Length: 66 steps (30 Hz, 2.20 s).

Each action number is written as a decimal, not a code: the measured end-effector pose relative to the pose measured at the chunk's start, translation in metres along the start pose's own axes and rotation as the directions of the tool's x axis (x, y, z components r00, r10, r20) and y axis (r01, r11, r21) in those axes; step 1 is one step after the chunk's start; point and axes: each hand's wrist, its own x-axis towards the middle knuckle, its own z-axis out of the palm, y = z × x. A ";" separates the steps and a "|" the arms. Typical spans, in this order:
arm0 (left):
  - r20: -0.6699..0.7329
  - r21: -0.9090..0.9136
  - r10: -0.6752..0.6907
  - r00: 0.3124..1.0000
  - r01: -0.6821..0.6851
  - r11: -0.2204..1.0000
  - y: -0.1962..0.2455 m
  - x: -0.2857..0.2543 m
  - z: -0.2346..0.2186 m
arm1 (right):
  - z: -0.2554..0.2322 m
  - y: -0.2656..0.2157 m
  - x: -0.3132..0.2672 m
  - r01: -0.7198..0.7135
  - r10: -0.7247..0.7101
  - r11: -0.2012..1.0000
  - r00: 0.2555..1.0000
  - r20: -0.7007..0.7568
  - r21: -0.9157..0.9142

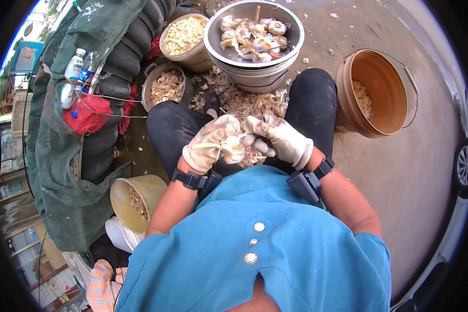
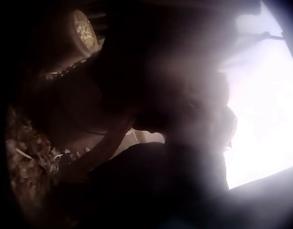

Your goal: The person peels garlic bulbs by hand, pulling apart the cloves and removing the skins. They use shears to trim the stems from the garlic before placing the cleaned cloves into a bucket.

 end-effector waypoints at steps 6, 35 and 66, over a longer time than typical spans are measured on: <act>-0.019 0.174 0.181 0.983 -0.175 0.969 -0.007 -0.001 -0.011 | -0.007 0.008 0.001 -0.102 0.057 0.894 0.992 0.116 0.437; 0.019 -0.113 0.021 1.000 -0.018 0.993 0.000 0.004 0.008 | 0.008 -0.007 0.002 0.015 -0.012 0.996 1.000 -0.028 0.086; -0.243 0.514 0.370 0.897 -0.205 0.833 0.003 0.022 0.033 | -0.005 -0.032 -0.027 0.014 -0.044 0.996 0.937 -0.346 -0.086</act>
